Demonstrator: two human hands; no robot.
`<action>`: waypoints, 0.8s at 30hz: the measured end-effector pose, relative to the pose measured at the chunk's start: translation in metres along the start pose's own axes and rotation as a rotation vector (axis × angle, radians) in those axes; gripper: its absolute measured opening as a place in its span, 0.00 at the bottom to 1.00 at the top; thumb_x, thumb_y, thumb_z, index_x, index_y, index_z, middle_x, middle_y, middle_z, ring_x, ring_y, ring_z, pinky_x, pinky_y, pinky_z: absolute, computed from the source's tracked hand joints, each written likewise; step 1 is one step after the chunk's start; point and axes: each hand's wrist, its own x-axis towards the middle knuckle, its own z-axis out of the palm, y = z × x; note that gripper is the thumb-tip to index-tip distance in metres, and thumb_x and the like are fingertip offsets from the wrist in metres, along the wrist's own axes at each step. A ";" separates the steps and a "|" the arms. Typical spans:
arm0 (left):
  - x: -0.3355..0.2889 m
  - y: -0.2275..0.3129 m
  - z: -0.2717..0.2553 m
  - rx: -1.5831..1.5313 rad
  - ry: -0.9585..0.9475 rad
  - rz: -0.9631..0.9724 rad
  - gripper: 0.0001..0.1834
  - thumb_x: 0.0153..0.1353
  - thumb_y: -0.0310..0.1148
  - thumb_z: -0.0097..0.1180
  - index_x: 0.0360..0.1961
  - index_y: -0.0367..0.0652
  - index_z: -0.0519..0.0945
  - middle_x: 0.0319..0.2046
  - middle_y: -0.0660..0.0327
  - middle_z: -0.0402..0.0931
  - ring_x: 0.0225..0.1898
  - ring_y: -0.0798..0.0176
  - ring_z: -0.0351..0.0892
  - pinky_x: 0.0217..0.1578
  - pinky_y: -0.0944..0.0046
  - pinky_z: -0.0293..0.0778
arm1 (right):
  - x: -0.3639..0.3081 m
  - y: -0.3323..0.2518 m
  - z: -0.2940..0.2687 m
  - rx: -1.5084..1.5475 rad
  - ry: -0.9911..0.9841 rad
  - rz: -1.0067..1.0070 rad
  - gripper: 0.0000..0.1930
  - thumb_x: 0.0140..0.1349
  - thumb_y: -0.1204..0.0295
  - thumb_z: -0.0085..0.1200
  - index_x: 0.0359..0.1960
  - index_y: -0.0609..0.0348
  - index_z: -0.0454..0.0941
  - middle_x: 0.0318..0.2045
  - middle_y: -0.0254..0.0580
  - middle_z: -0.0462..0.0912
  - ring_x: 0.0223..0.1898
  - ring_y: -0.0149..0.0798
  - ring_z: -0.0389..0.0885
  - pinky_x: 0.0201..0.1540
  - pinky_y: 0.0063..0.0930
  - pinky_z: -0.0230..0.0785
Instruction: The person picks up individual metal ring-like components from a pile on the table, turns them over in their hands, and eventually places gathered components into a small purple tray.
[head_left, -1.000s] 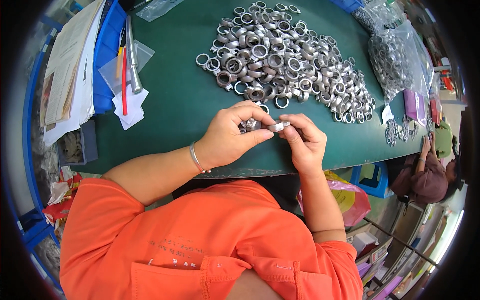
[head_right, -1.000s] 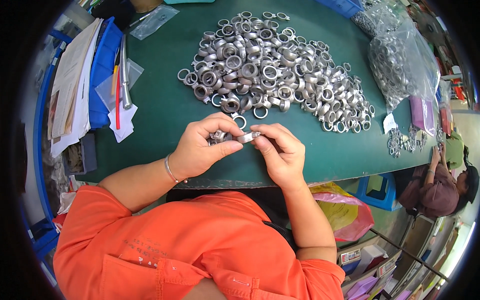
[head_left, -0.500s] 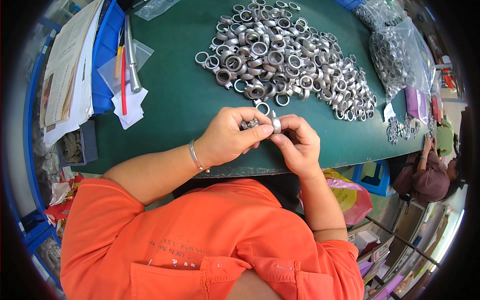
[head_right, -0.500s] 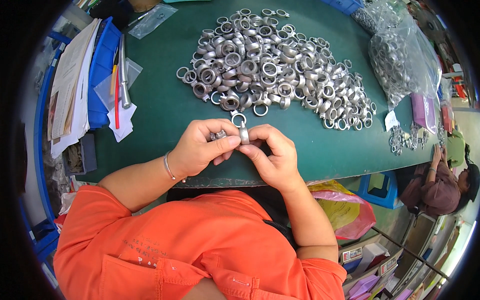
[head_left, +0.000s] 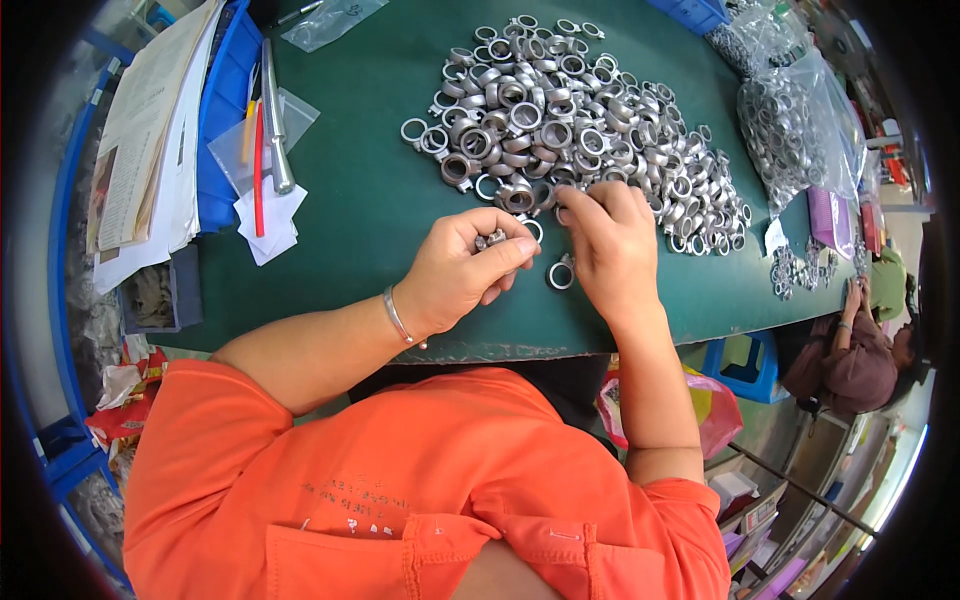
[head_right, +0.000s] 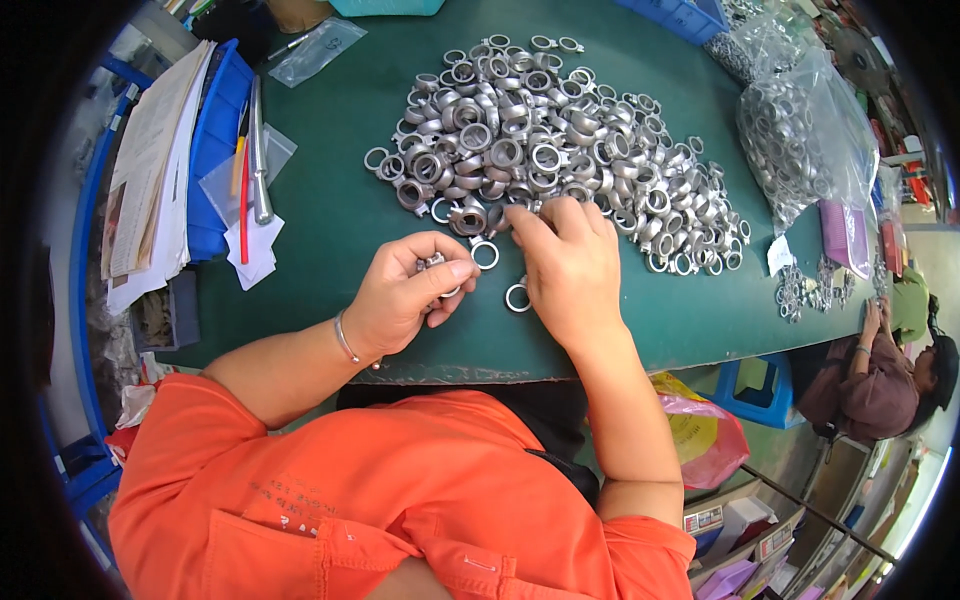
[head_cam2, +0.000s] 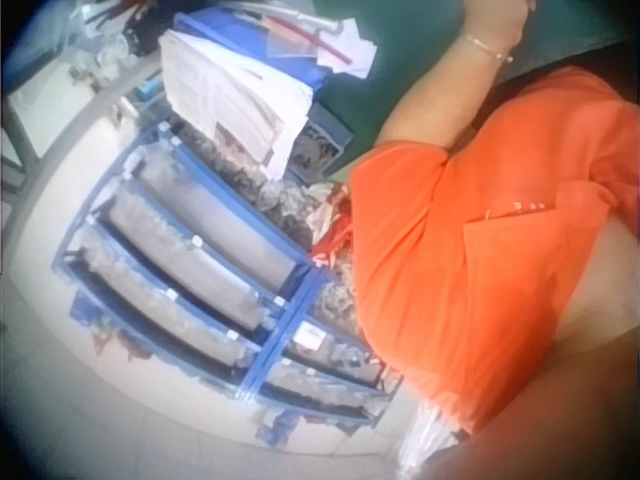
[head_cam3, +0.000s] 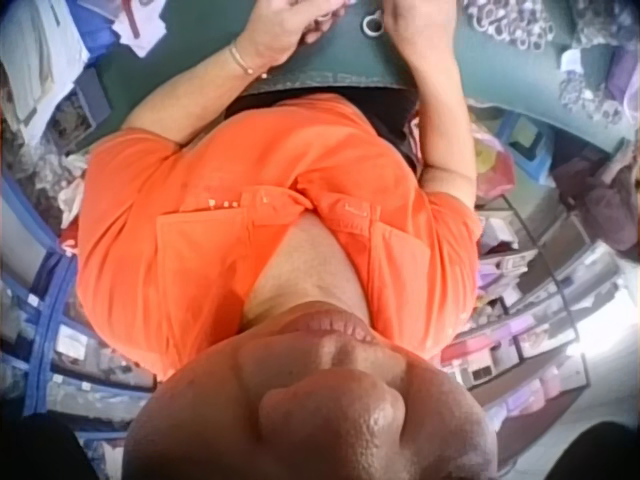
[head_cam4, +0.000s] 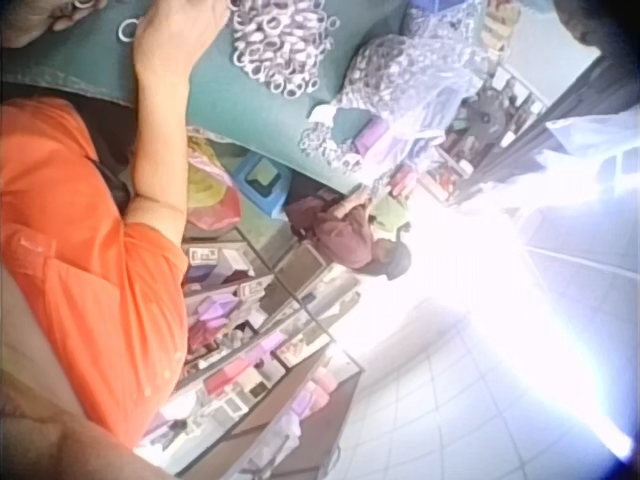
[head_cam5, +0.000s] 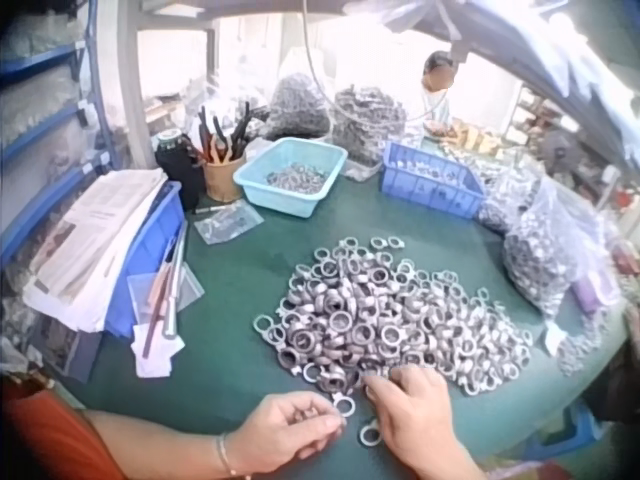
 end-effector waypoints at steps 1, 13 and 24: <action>0.000 0.001 0.000 0.002 0.006 -0.010 0.06 0.59 0.29 0.51 0.31 0.35 0.74 0.24 0.60 0.72 0.18 0.74 0.66 0.14 0.77 0.59 | 0.002 0.002 0.004 -0.024 -0.007 0.009 0.10 0.45 0.79 0.56 0.32 0.56 0.76 0.26 0.38 0.71 0.28 0.42 0.70 0.31 0.34 0.61; -0.003 0.005 0.001 0.081 -0.041 -0.021 0.05 0.56 0.27 0.56 0.33 0.36 0.76 0.22 0.65 0.71 0.17 0.76 0.65 0.16 0.77 0.59 | -0.025 -0.011 0.000 0.660 0.028 0.056 0.09 0.49 0.84 0.55 0.32 0.62 0.72 0.32 0.44 0.75 0.32 0.41 0.74 0.34 0.26 0.68; -0.001 -0.002 -0.001 0.506 -0.085 0.445 0.05 0.50 0.22 0.61 0.30 0.37 0.79 0.31 0.60 0.76 0.33 0.69 0.74 0.35 0.72 0.69 | -0.038 -0.016 0.012 0.927 0.073 0.124 0.10 0.50 0.83 0.57 0.33 0.66 0.70 0.40 0.55 0.76 0.36 0.39 0.78 0.37 0.25 0.71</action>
